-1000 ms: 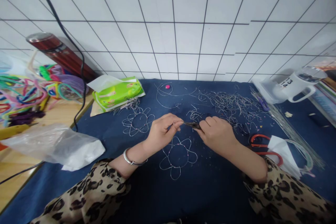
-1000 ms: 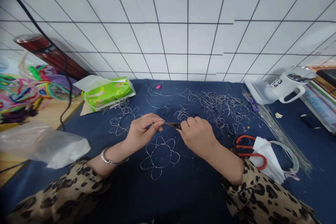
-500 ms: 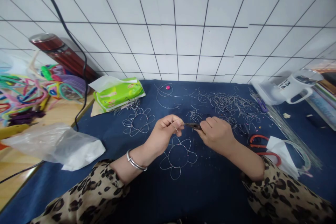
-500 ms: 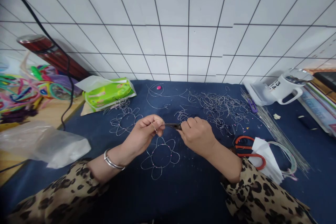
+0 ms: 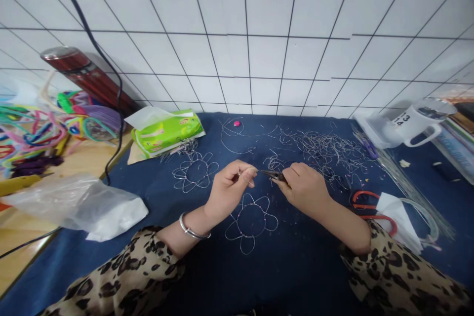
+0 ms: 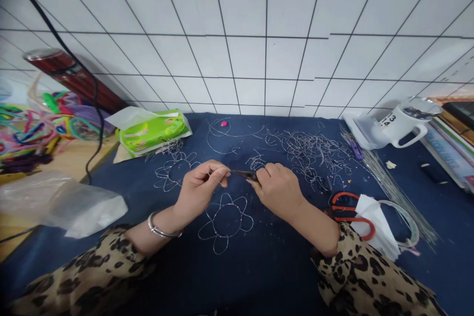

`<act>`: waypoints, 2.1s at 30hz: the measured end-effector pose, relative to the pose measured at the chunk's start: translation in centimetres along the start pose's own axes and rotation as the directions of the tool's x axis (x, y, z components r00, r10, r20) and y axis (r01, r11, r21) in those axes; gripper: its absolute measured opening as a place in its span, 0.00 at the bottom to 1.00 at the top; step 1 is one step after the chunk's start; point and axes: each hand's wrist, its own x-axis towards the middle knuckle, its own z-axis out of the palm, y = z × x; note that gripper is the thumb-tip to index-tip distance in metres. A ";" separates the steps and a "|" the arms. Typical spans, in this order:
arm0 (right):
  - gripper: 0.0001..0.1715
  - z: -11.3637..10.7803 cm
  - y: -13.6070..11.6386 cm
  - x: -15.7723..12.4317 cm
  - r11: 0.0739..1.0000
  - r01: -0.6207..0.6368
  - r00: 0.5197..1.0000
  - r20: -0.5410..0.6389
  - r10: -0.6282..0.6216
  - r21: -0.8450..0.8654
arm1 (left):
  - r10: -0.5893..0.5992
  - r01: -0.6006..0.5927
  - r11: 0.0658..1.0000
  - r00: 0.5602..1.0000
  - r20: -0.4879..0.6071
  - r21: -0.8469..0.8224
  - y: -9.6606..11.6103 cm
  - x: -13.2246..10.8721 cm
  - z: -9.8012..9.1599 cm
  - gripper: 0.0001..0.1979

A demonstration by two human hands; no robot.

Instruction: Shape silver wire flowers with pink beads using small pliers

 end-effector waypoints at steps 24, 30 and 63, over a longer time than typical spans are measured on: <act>0.17 -0.5 -0.1 0.1 0.996 0.043 0.999 0.002 -0.043 -0.080 | 0.157 -0.177 0.968 0.980 0.119 0.178 0.2 0.4 -0.7 0.07; 0.17 -0.6 0.0 0.0 0.996 0.047 0.999 -0.003 -0.048 -0.075 | 0.064 -0.080 0.991 0.988 0.143 0.111 0.2 0.5 -0.7 0.10; 0.24 -2.0 -1.6 0.8 0.392 -0.633 0.742 0.667 0.064 0.667 | 0.577 -0.600 0.658 0.790 0.207 0.455 0.3 0.3 -1.6 0.07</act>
